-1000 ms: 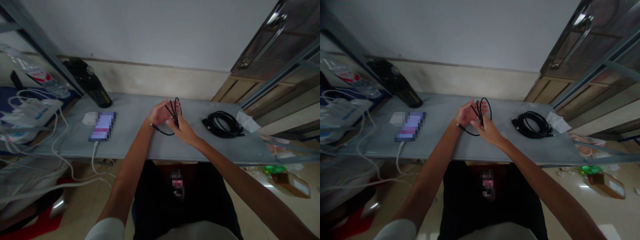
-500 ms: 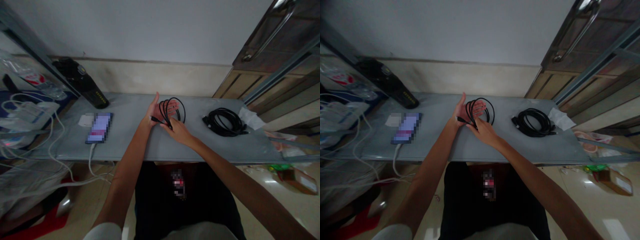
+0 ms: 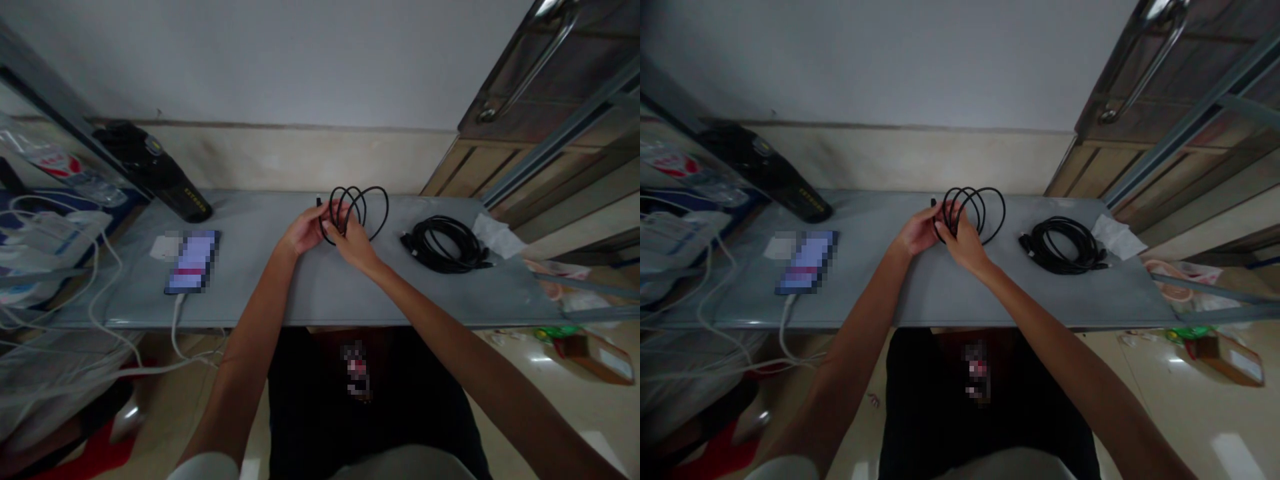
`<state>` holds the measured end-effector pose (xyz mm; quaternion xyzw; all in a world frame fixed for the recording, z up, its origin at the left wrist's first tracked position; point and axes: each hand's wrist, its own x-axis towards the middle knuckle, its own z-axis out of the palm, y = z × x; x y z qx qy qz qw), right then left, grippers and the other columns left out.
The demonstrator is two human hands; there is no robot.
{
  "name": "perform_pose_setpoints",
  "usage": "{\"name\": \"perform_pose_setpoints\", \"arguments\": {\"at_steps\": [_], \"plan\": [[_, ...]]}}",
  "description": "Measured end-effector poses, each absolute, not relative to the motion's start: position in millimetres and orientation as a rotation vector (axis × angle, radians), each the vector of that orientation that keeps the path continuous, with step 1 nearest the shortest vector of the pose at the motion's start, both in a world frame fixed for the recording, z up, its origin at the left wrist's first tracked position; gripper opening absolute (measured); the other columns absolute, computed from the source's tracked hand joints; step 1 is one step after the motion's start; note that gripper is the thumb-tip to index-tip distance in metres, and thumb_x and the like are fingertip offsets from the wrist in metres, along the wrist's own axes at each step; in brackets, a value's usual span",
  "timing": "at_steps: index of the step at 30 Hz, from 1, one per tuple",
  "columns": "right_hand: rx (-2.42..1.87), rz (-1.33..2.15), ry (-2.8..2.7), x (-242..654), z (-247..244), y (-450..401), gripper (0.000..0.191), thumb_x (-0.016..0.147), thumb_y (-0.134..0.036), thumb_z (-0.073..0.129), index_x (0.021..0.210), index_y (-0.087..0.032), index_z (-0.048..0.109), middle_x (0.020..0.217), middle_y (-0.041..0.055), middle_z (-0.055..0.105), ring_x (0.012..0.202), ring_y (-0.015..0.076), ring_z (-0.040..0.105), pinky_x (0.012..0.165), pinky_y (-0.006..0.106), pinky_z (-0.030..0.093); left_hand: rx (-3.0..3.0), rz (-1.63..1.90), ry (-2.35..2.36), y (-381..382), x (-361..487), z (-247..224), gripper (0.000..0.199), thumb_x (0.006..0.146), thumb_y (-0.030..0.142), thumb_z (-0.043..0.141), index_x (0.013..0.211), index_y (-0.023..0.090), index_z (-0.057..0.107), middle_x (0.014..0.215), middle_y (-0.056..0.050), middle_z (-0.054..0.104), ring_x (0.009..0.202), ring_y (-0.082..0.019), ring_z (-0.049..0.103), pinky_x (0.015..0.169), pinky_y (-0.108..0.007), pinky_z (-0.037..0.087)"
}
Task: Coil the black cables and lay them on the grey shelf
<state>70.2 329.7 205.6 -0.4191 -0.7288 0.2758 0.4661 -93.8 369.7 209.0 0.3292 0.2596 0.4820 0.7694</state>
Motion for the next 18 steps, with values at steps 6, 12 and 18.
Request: {"name": "perform_pose_setpoints", "arguments": {"at_steps": [6, 12, 18], "plan": [[-1.113, 0.731, -1.780, 105, 231, 320, 0.065, 0.114, -0.083, 0.034, 0.112, -0.024, 0.062, 0.111, 0.0119, 0.077, 0.104, 0.0248, 0.076, 0.100, 0.044, 0.064, 0.619, 1.135, 0.540, 371, -101, 213, 0.029, 0.115, 0.038, 0.064, 0.125, 0.017, 0.081, 0.130, -0.016, 0.085, 0.130, -0.030, 0.080, 0.109, -0.039, 0.065], [-1.091, 0.715, -1.495, 193, 299, 304, 0.063, 0.104, -0.089, 0.056, 0.096, -0.027, 0.057, 0.080, -0.0002, 0.066, 0.059, 0.0152, 0.064, 0.051, 0.030, 0.051, 0.395, 1.360, 0.554, 378, -111, 212, 0.030, 0.119, 0.035, 0.057, 0.125, 0.017, 0.080, 0.120, -0.013, 0.087, 0.119, -0.025, 0.083, 0.104, -0.036, 0.066], [-0.954, 0.431, -1.179, 297, 382, 262, 0.061, 0.078, -0.086, 0.088, 0.081, -0.032, 0.058, 0.058, -0.0106, 0.035, 0.041, 0.0084, 0.023, 0.044, 0.036, 0.010, 0.169, 1.617, 0.558, 386, -127, 206, 0.038, 0.121, 0.032, 0.045, 0.127, 0.017, 0.078, 0.104, -0.010, 0.088, 0.099, -0.020, 0.084, 0.085, -0.029, 0.067]]}}
